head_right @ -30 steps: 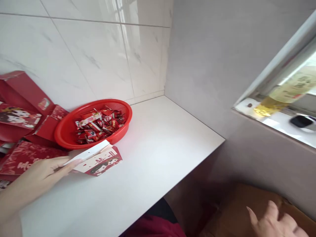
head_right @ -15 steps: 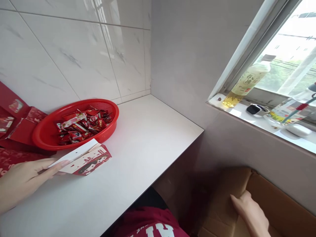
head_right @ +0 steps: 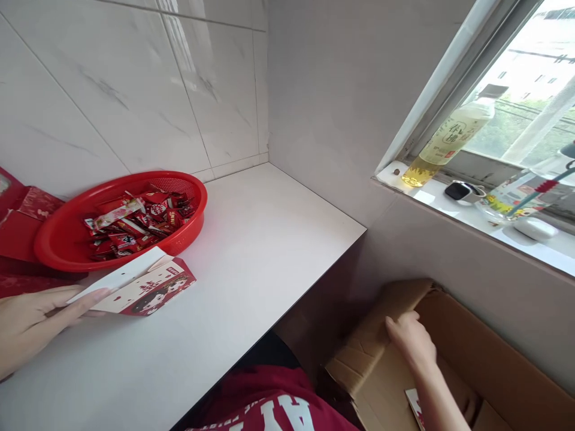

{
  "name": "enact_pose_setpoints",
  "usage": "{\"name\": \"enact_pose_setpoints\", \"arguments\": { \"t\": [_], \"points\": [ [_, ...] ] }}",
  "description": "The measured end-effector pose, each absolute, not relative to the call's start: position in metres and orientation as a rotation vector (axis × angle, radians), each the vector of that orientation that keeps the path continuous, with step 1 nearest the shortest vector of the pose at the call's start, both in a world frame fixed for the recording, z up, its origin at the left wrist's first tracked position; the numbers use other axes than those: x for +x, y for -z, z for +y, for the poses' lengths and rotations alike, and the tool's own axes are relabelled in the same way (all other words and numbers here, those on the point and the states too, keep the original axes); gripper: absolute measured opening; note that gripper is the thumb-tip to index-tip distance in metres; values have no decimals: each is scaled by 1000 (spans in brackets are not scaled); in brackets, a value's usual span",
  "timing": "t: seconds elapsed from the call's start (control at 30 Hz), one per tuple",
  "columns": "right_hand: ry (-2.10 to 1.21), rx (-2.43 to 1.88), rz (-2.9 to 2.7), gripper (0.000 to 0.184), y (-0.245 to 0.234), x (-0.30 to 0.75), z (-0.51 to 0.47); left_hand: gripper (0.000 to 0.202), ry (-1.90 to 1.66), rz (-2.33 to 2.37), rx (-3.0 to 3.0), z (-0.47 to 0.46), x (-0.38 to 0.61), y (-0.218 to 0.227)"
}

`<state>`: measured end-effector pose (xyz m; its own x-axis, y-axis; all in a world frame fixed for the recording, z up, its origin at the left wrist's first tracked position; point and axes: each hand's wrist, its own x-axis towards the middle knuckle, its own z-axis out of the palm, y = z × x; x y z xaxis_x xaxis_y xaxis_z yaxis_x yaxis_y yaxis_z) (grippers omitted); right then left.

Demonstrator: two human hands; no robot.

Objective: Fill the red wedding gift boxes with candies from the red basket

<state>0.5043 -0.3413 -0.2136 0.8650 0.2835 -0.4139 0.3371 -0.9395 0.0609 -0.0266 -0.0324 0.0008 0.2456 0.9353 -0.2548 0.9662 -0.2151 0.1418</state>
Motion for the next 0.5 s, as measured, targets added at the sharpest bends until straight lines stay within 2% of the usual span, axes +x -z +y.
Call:
{"name": "enact_pose_setpoints", "arguments": {
  "t": [0.27, 0.5],
  "points": [
    [663, 2591, 700, 25, 236, 498, -254, 53, 198, 1734, 2218, -36, -27, 0],
    [606, 2416, 768, 14, 224, 509, -227, 50, 132, 1658, 2176, -46, -20, -10]
  ]
}}
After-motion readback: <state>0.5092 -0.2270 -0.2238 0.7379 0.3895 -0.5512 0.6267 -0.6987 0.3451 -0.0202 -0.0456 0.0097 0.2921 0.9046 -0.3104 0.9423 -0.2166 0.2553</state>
